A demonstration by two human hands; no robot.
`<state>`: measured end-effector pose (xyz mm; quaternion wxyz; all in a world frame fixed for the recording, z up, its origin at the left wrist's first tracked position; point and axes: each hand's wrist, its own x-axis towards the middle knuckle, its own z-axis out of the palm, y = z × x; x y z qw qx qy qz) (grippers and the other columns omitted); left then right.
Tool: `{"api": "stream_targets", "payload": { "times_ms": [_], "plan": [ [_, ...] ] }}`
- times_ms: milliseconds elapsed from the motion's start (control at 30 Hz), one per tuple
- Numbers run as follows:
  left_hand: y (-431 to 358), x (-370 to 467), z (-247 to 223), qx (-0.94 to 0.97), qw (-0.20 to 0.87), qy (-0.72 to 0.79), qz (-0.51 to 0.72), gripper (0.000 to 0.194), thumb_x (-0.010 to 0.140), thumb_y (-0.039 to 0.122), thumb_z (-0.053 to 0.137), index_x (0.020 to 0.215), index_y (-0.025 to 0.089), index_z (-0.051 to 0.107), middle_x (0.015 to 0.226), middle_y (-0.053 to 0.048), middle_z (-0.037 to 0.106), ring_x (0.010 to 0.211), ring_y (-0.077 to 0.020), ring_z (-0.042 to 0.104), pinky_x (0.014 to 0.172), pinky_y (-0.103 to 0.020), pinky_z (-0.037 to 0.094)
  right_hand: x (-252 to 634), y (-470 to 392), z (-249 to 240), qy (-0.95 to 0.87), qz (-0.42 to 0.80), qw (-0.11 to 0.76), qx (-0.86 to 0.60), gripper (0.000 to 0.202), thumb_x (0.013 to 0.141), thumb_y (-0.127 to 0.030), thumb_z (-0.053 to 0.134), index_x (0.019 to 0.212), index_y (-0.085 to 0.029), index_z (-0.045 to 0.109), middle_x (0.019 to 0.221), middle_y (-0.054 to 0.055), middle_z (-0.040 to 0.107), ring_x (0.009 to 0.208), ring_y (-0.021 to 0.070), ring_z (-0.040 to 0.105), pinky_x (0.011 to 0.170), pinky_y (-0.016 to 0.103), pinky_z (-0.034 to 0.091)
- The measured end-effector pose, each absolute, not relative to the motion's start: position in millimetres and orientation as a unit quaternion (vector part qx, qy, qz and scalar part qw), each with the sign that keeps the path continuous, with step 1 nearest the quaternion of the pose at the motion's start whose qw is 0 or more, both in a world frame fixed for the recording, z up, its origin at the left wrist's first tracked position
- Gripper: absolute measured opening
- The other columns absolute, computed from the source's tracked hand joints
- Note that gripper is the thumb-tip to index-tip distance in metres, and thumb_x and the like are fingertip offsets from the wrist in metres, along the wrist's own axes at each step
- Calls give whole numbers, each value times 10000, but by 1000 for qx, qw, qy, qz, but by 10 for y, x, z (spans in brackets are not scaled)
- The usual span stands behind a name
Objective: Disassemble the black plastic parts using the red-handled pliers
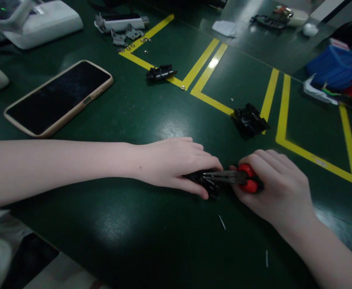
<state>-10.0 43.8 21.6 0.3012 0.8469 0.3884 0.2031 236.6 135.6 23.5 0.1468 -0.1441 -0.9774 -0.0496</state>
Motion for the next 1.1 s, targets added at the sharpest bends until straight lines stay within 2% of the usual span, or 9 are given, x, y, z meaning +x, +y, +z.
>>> {"api": "stream_targets", "payload": {
  "times_ms": [200,400,567,667,867,1100],
  "plan": [
    [440,-101,204,844,305,388,211,382,977,438,702,1236,167,629,1138,-45,739,1004,-194,665,874,-301,417,2373,1370,216,-976,-45,154,-149,149,855,-226,604,855,-238,455,758,39,562,661,200,525,544,332,415],
    [447,-111,214,834,322,384,231,382,985,417,695,1245,151,611,1066,-32,744,932,-179,675,858,-303,423,2349,1326,226,-967,43,200,-153,171,868,-235,651,848,-236,481,751,15,566,643,175,544,538,318,422],
    [450,-115,233,819,353,389,229,388,1002,423,662,1278,167,568,1127,-44,747,969,-194,696,892,-320,448,2340,1313,240,-964,65,187,-176,160,887,-217,634,841,-243,482,758,25,576,651,184,563,540,333,427],
    [444,-119,230,815,360,387,238,395,1006,423,651,1287,161,560,1136,-54,738,970,-199,694,853,-317,460,2338,1324,237,-963,66,199,-169,158,867,-218,652,836,-237,498,747,23,575,639,181,567,520,326,430],
    [411,-121,191,839,264,406,248,381,976,455,690,1220,168,630,1226,-92,656,1053,-219,617,901,-323,438,2334,1326,247,-948,77,225,-211,153,865,-232,677,840,-237,526,750,18,593,660,184,589,528,331,426],
    [385,-104,163,864,179,423,207,394,991,443,662,1266,163,625,1305,-124,593,1144,-251,563,983,-366,426,2330,1351,239,-937,81,251,-230,120,870,-259,687,874,-238,569,777,24,617,685,194,606,542,341,440]
  ]
}}
